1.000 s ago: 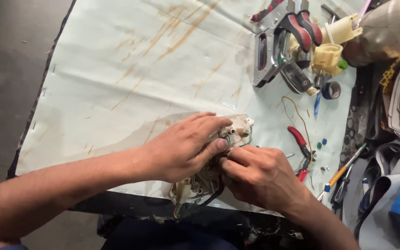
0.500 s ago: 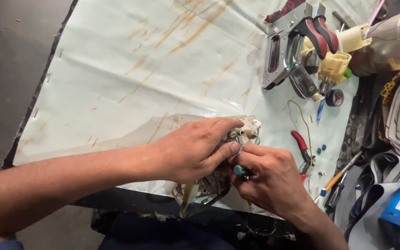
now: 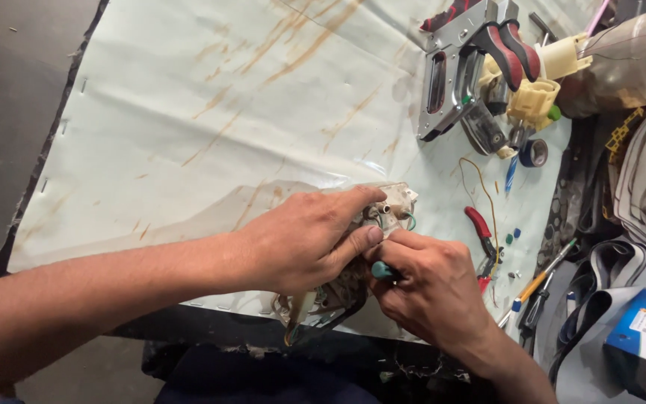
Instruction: Repairing the internal wiring and components of a motorcycle instrument cluster using a screwdriver.
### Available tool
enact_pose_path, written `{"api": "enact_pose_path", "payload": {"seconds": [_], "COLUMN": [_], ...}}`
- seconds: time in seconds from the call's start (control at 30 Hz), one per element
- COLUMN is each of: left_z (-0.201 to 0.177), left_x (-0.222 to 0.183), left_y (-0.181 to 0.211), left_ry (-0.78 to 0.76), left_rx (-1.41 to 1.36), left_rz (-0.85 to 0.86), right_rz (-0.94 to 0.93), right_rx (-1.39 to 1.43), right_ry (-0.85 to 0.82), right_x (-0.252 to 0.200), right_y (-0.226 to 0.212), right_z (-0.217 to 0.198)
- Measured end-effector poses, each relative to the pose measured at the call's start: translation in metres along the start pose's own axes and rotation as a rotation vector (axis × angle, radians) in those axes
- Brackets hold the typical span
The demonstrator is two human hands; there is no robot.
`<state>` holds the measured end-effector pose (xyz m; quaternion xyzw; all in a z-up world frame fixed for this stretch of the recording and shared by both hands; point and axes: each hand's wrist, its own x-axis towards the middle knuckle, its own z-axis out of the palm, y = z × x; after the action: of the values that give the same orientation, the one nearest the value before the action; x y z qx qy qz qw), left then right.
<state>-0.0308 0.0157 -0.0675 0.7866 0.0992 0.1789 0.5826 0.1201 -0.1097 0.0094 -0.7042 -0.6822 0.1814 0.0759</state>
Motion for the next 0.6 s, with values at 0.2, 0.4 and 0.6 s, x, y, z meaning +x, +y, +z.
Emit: {"api": "enact_pose_path", "payload": {"seconds": [0.2,0.4,0.6], "left_z": [0.0008,-0.0015,-0.0050], "left_x": [0.0005,0.0008,0.0023], "left_y": [-0.0011,0.0008,0.0050], "left_ry": [-0.015,-0.027,-0.049], "left_rx": [0.009,0.006,0.012], "left_rz": [-0.009,-0.015,-0.040], "right_rz": [0.084,0.026,-0.136], "right_rx": [0.121,0.065,-0.065], "right_ry": [-0.087,-0.107,-0.022], "right_x": [0.0057,0.0055,-0.0041], "right_y": [0.0060,0.0096,0.0076], "right_z": [-0.0036,-0.0043,-0.0006]}}
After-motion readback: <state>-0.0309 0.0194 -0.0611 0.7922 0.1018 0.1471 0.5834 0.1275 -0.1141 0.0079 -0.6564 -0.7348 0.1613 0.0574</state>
